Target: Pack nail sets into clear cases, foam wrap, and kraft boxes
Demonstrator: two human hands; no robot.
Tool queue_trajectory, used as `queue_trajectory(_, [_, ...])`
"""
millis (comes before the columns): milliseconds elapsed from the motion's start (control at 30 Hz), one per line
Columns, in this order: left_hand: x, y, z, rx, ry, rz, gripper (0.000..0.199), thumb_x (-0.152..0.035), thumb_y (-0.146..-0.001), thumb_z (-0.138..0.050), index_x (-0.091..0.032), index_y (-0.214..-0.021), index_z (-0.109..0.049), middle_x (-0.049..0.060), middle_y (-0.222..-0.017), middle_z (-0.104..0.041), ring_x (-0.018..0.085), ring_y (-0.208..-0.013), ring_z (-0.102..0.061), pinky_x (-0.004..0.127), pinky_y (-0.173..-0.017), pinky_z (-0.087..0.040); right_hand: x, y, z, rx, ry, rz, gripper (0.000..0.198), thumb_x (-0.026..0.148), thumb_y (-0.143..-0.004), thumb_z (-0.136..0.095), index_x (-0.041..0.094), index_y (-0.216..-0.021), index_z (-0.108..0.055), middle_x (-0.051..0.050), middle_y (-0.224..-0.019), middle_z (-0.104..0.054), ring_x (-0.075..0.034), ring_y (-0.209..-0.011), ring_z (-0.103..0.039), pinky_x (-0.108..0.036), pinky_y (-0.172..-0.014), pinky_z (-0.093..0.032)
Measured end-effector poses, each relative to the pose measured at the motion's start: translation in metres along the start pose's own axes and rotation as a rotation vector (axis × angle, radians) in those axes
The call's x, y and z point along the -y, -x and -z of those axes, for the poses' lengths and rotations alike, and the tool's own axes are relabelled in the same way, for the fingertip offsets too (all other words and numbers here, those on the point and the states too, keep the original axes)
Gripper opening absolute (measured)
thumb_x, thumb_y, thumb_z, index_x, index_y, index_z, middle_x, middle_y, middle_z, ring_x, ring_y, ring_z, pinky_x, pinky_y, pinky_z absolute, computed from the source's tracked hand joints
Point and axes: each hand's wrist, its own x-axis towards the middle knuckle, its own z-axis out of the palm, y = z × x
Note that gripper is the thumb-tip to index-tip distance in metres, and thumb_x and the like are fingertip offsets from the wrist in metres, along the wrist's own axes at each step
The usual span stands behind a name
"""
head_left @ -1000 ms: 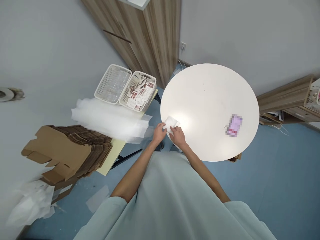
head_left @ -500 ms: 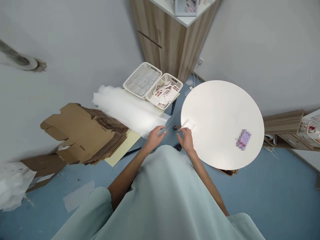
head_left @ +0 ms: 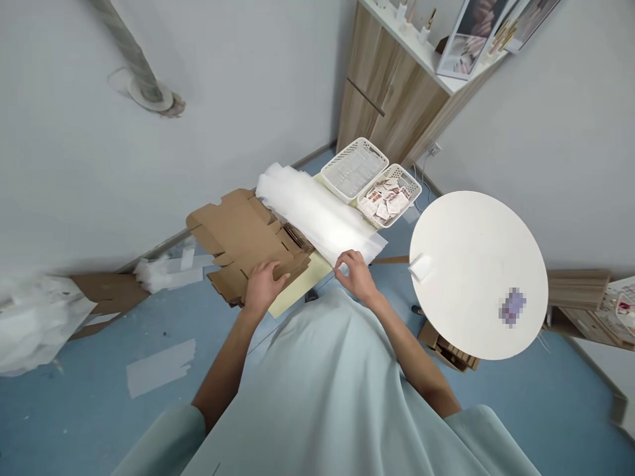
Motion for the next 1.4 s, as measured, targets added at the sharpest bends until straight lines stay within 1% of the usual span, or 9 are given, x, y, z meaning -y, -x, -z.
queue_trajectory(133, [0.017,0.001,-0.002,-0.004,-0.023,-0.095,0.036,-0.044,-0.094,-0.062,-0.022,-0.120,-0.073,0.016,-0.127,-0.073,0.039,-0.123,-0.064,0.050,-0.110,-0.050,0.024,-0.016,-0.020,0.080,0.012,0.031,0.007,0.021,-0.100,-0.060,0.023,-0.103,-0.066,-0.008,-0.118,-0.065,-0.026,-0.113,-0.057,-0.036,-0.095,-0.052])
queue_trajectory(367, [0.013,-0.008,-0.003,0.038,-0.072,-0.150,0.047,-0.033,-0.108,-0.029,-0.022,-0.116,-0.073,0.015,-0.110,-0.076,0.034,-0.111,-0.069,0.044,-0.099,-0.052,0.046,-0.037,-0.051,0.214,0.077,0.135,0.008,0.019,-0.101,-0.060,0.023,-0.105,-0.067,-0.009,-0.128,-0.068,-0.026,-0.121,-0.056,-0.038,-0.104,-0.049])
queue_trajectory(533, [0.007,-0.026,-0.005,0.076,-0.175,-0.137,0.034,-0.029,-0.102,-0.042,-0.020,-0.111,-0.073,0.017,-0.108,-0.073,0.036,-0.108,-0.068,0.044,-0.092,-0.053,0.050,-0.050,-0.072,0.342,0.236,0.180,0.009,0.024,-0.101,-0.065,0.019,-0.108,-0.067,-0.012,-0.124,-0.069,-0.028,-0.119,-0.057,-0.041,-0.106,-0.048])
queue_trajectory(767, [0.011,-0.019,-0.007,0.091,-0.071,-0.214,0.033,-0.024,-0.099,-0.047,-0.027,-0.112,-0.077,0.013,-0.109,-0.070,0.031,-0.108,-0.066,0.040,-0.096,-0.053,0.052,-0.051,-0.087,0.428,0.404,0.108,0.019,0.025,-0.098,-0.071,0.014,-0.113,-0.068,-0.016,-0.122,-0.071,-0.030,-0.121,-0.061,-0.039,-0.100,-0.053])
queue_trajectory(900, [0.007,-0.003,0.008,0.063,-0.022,-0.250,0.039,-0.024,-0.100,-0.044,-0.030,-0.116,-0.079,0.011,-0.111,-0.071,0.029,-0.107,-0.066,0.039,-0.096,-0.054,0.059,-0.057,-0.087,0.484,0.437,0.075,0.018,0.023,-0.098,-0.069,0.013,-0.112,-0.072,-0.018,-0.118,-0.075,-0.032,-0.118,-0.066,-0.039,-0.093,-0.057])
queue_trajectory(1033, [-0.003,0.014,0.035,-0.047,0.032,-0.272,0.046,-0.024,-0.101,-0.042,-0.031,-0.130,-0.076,0.011,-0.117,-0.071,0.029,-0.111,-0.066,0.043,-0.100,-0.055,0.064,-0.064,-0.080,0.514,0.398,0.079,0.014,0.021,-0.096,-0.070,0.013,-0.106,-0.077,-0.017,-0.114,-0.078,-0.033,-0.115,-0.069,-0.037,-0.087,-0.057])
queue_trajectory(1133, [-0.010,0.025,0.058,-0.189,0.085,-0.349,0.055,-0.018,-0.101,-0.039,-0.033,-0.143,-0.069,0.012,-0.127,-0.070,0.029,-0.120,-0.066,0.046,-0.107,-0.055,0.064,-0.065,-0.069,0.446,0.257,0.092,0.011,0.020,-0.099,-0.068,0.017,-0.101,-0.078,-0.013,-0.107,-0.080,-0.028,-0.109,-0.072,-0.034,-0.090,-0.055])
queue_trajectory(1233, [-0.020,0.031,0.077,-0.349,0.118,-0.525,0.062,-0.011,-0.102,-0.036,-0.034,-0.155,-0.059,0.011,-0.137,-0.068,0.026,-0.129,-0.065,0.046,-0.112,-0.055,0.066,-0.062,-0.045,0.239,0.018,0.055,0.019,0.028,-0.106,-0.060,0.022,-0.099,-0.077,-0.007,-0.103,-0.080,-0.023,-0.102,-0.073,-0.031,-0.087,-0.053])
queue_trajectory(1400, [-0.064,0.030,0.092,-0.501,0.098,-0.871,0.065,-0.005,-0.105,-0.037,-0.032,-0.164,-0.046,0.012,-0.141,-0.067,0.027,-0.139,-0.062,0.048,-0.113,-0.057,0.080,-0.044,0.039,-0.168,-0.329,-0.070,0.042,0.055,-0.108,-0.051,0.023,-0.095,-0.075,-0.004,-0.095,-0.078,-0.019,-0.086,-0.070,-0.030,-0.074,-0.051])
